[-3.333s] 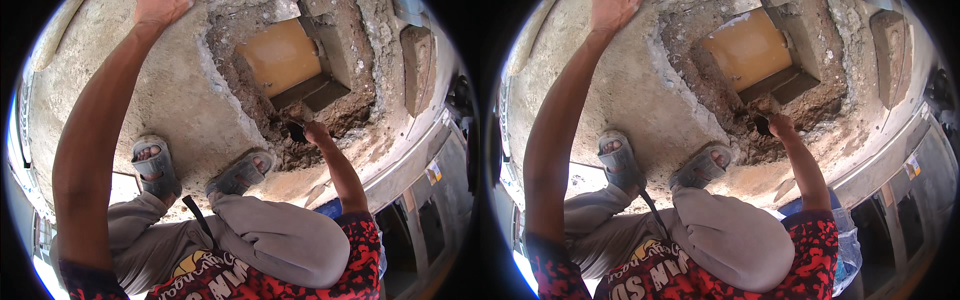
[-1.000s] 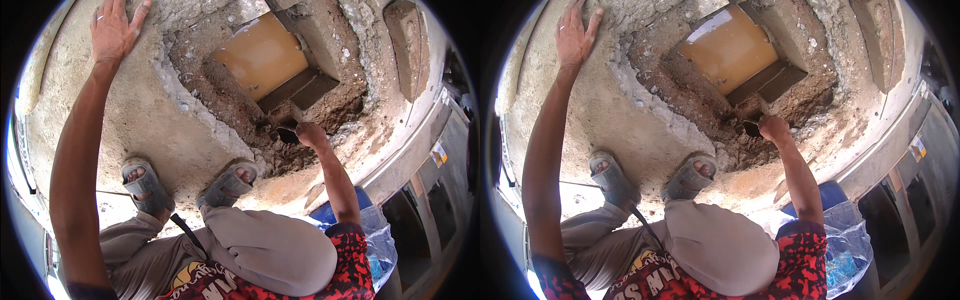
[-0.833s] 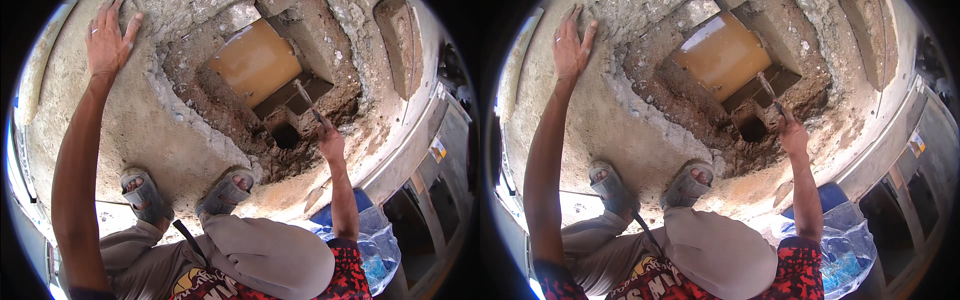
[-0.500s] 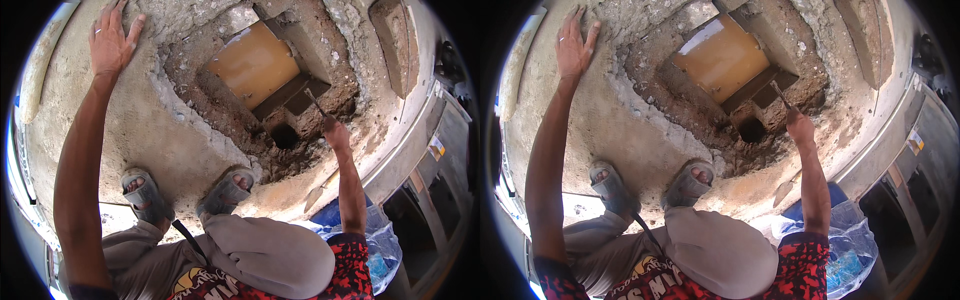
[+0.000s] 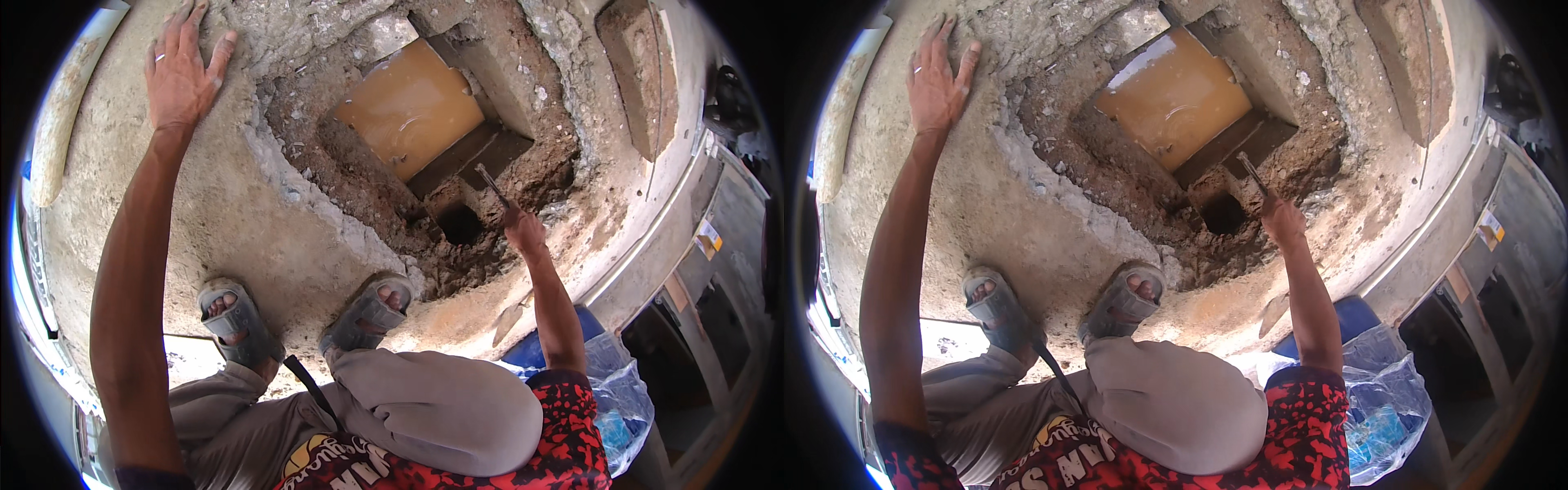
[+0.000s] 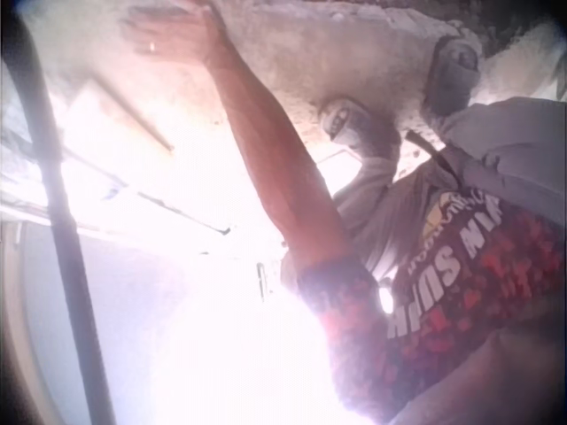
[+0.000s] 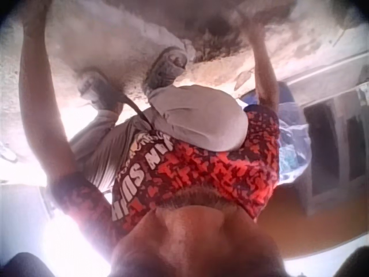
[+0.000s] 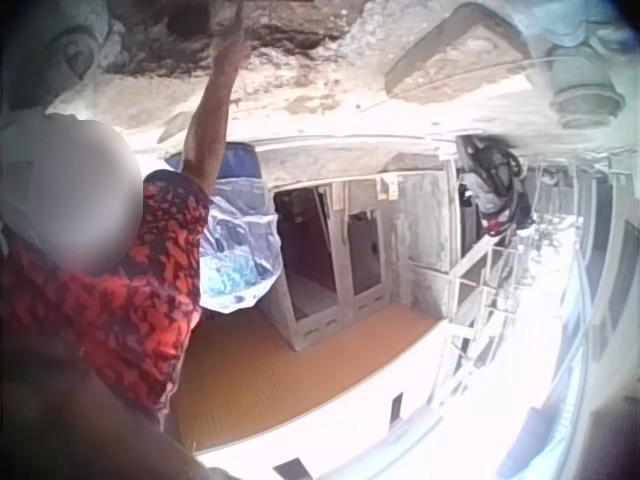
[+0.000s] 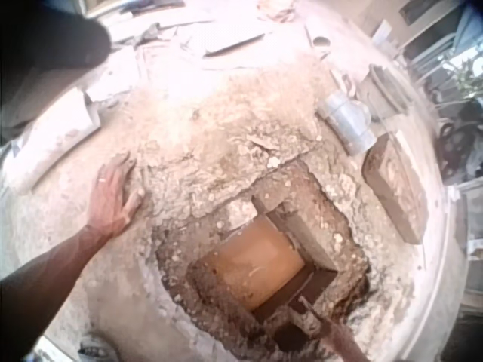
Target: The person repairs a sewer drain by inserting a section of pipe and applying mortar around the edges using a small trowel and their hands.
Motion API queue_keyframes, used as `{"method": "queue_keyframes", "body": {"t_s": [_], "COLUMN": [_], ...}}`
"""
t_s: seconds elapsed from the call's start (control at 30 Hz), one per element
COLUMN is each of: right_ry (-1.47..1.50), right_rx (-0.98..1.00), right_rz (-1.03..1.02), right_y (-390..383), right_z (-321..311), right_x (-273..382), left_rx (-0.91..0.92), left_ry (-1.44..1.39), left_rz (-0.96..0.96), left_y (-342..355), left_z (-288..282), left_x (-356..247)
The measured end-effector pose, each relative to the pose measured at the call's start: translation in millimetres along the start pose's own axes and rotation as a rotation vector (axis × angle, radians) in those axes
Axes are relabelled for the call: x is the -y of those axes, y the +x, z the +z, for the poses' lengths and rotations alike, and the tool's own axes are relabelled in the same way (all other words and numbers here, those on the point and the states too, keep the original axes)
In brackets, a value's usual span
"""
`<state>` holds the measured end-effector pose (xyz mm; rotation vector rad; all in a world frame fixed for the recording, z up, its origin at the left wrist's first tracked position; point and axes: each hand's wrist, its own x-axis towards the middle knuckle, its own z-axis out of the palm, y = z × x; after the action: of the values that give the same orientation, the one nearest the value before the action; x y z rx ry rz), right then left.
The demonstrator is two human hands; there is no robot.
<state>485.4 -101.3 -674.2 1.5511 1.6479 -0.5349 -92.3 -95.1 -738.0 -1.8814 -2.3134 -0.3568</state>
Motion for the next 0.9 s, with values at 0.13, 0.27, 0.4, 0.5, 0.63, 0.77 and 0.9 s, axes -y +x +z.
{"method": "queue_keyframes", "body": {"t_s": [0.13,0.27,0.4,0.5,0.63,0.77,0.9], "right_ry": [-0.07,0.355,0.73,0.68,0.899,0.677,0.427], "right_rx": [-0.032,-0.423,-0.485,-0.593,-0.17,-0.349,-0.437], "right_rz": [-0.209,-0.138,0.26,0.326,0.41,0.308,0.167], "right_y": [34,-9,-48,-37,-9,-28,-6], "right_z": [24,13,-17,18,19,8,64], "right_x": [-66,-83,-58,-74,-79,-78,-88], "left_rx": [-0.002,-0.002,0.012,-0.003,0.005,0.03,-0.009], "left_ry": [-0.023,-0.008,-0.011,-0.059,-0.016,-0.017,-0.083], "left_rz": [0.004,0.014,0.011,0.007,0.003,-0.006,-0.007], "left_y": [7,9,6,10,7,7,10], "left_z": [7,2,0,4,1,-5,6], "left_x": [-7,1,5,-5,-1,-3,-9]}}
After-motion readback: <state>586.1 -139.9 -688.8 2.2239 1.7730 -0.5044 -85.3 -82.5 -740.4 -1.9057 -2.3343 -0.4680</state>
